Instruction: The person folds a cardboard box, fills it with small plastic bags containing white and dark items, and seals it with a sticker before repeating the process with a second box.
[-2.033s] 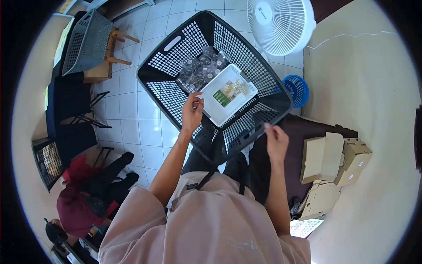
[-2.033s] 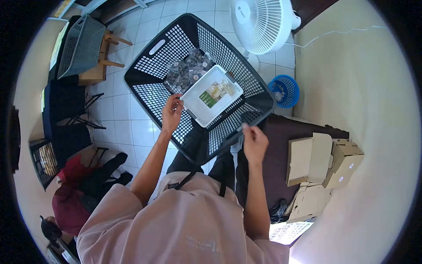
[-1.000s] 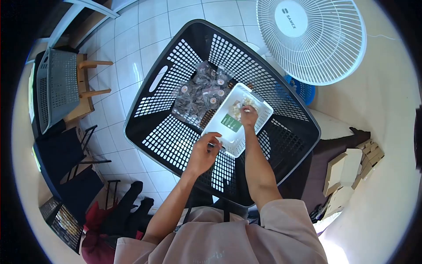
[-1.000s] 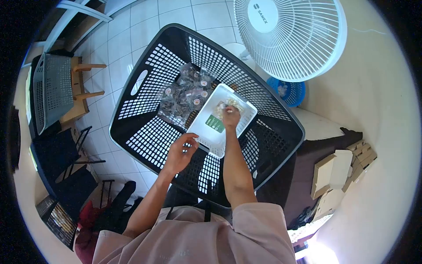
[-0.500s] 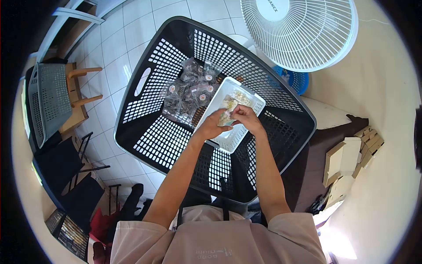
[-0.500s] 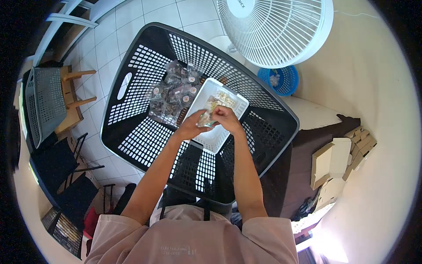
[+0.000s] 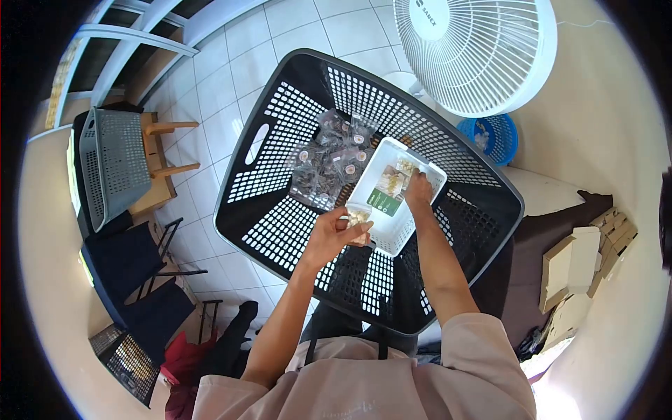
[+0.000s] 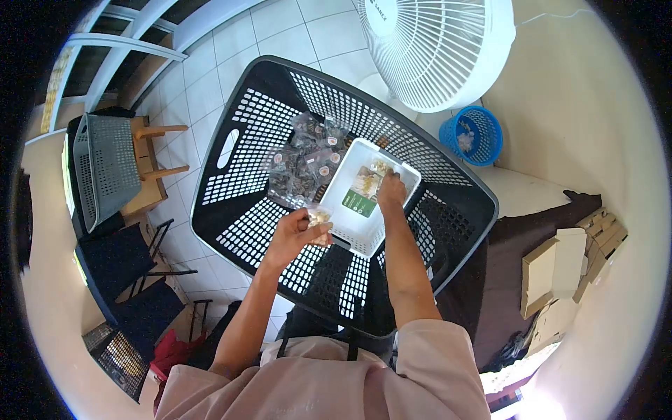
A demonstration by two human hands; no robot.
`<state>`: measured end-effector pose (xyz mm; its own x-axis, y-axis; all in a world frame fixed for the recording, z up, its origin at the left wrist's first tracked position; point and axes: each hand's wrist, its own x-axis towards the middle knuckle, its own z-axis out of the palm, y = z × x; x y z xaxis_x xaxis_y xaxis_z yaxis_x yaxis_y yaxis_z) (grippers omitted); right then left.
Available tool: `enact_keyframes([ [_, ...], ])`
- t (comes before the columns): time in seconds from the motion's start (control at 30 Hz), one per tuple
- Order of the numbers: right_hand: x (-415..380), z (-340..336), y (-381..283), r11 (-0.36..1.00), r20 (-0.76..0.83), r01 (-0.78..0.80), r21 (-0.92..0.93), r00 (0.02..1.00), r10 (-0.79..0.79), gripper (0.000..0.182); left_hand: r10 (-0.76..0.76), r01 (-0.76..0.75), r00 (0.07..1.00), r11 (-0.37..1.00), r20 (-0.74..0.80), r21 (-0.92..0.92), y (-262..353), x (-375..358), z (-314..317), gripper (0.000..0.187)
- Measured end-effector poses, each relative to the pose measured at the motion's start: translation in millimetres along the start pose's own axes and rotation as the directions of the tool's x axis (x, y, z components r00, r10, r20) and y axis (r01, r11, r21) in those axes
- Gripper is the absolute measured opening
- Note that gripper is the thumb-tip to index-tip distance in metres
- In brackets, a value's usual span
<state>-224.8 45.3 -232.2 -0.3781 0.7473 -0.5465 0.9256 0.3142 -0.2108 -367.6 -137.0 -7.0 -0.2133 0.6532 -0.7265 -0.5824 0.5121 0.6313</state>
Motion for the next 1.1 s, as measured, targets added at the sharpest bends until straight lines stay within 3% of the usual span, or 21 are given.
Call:
enact_keyframes([
  [0.07,-4.2,-2.3,3.1,1.000,-0.014,0.010,0.014,1.000,-0.010,0.036,0.159,-0.155,0.987,0.982,-0.025,0.105,-6.5,-9.1,1.1,0.032],
  [0.13,-23.7,-20.6,0.0,0.951,0.011,0.027,0.309,0.999,-0.032,0.039,0.136,-0.135,0.990,0.990,-0.029,0.038,-4.9,-25.9,3.6,0.032],
  [0.17,-33.9,-26.1,2.2,0.816,0.056,-0.014,0.577,0.998,-0.022,0.043,0.115,-0.116,0.993,0.993,-0.030,-0.025,-1.9,-32.7,5.7,0.033],
  [0.2,-57.6,-58.9,-9.5,0.550,0.191,-0.150,0.822,0.982,-0.016,0.043,0.057,-0.058,0.998,0.996,-0.021,-0.072,1.1,-41.6,8.6,0.032],
  [0.23,-80.7,-88.3,-14.0,0.358,0.269,-0.215,0.909,0.957,-0.110,0.040,0.096,-0.098,0.995,0.992,-0.031,-0.082,-4.1,-48.6,11.3,0.031],
  [0.3,-129.4,-141.2,-10.9,0.037,0.218,-0.220,0.975,0.907,-0.360,0.039,0.208,-0.209,0.978,0.978,-0.029,-0.016,-4.8,-61.8,22.4,0.029],
  [0.4,-187.6,-183.8,16.5,-0.232,0.133,-0.269,0.935,0.871,-0.474,0.035,0.197,-0.193,0.980,0.971,0.017,-0.140,-5.5,-80.7,47.7,0.032],
  [0.47,-218.2,-212.2,41.1,-0.327,0.074,-0.260,0.909,0.870,-0.488,0.031,0.176,-0.172,0.984,0.981,0.029,-0.091,-1.8,-87.4,76.3,0.032],
  [0.5,-230.9,-225.6,53.7,-0.385,0.064,-0.264,0.884,0.885,-0.461,0.026,0.174,-0.164,0.984,0.972,0.048,-0.166,-1.8,-88.6,92.8,0.030],
  [0.53,-240.6,-232.5,70.4,-0.397,0.051,-0.240,0.886,0.901,-0.432,0.026,0.167,-0.146,0.983,0.960,0.070,-0.237,-2.4,-90.1,110.5,0.028],
  [0.6,-259.0,-247.8,108.0,-0.225,0.053,-0.116,0.967,0.962,-0.268,0.023,0.168,-0.160,0.977,0.984,0.127,-0.077,-1.8,-87.7,148.4,0.026],
  [0.7,-290.4,-278.3,165.6,-0.184,0.043,-0.045,0.982,0.999,-0.012,0.024,0.159,-0.179,0.964,0.981,0.213,0.081,-4.7,-81.7,214.2,0.023],
  [0.77,-304.4,-283.4,213.2,-0.031,-0.044,0.052,0.998,0.977,0.210,0.025,0.164,-0.207,0.948,0.968,0.272,0.139,-17.0,-72.4,261.4,0.026],
  [0.8,-311.0,-287.5,237.0,-0.009,-0.091,0.098,0.995,0.955,0.282,0.026,0.105,-0.152,0.958,0.975,0.267,0.164,-18.3,-71.4,288.2,0.029],
  [0.87,-319.9,-291.5,287.2,-0.040,-0.149,0.172,0.984,0.930,0.336,0.027,0.178,-0.236,0.924,0.962,0.337,0.140,-27.5,-67.1,339.6,0.025],
  [0.93,-324.2,-302.2,327.6,0.017,-0.162,0.172,0.985,0.888,0.431,0.028,0.246,-0.342,0.872,0.924,0.424,0.169,-58.3,-44.0,380.0,0.028],
  [1.0,-315.9,-294.8,374.1,0.090,-0.142,0.113,0.990,0.861,0.488,0.026,0.236,-0.395,0.892,0.821,0.386,0.413,-68.5,-34.7,427.9,0.034],
  [1.03,-310.9,-296.3,388.8,0.178,-0.159,0.077,0.981,0.844,0.511,0.025,0.233,-0.392,0.893,0.823,0.385,0.412,-66.4,-34.4,449.6,0.034],
  [1.1,-299.4,-301.7,409.2,0.346,-0.201,0.009,0.938,0.828,0.523,0.025,0.239,-0.421,0.899,0.700,0.367,0.576,-63.8,-34.0,486.3,0.037],
])
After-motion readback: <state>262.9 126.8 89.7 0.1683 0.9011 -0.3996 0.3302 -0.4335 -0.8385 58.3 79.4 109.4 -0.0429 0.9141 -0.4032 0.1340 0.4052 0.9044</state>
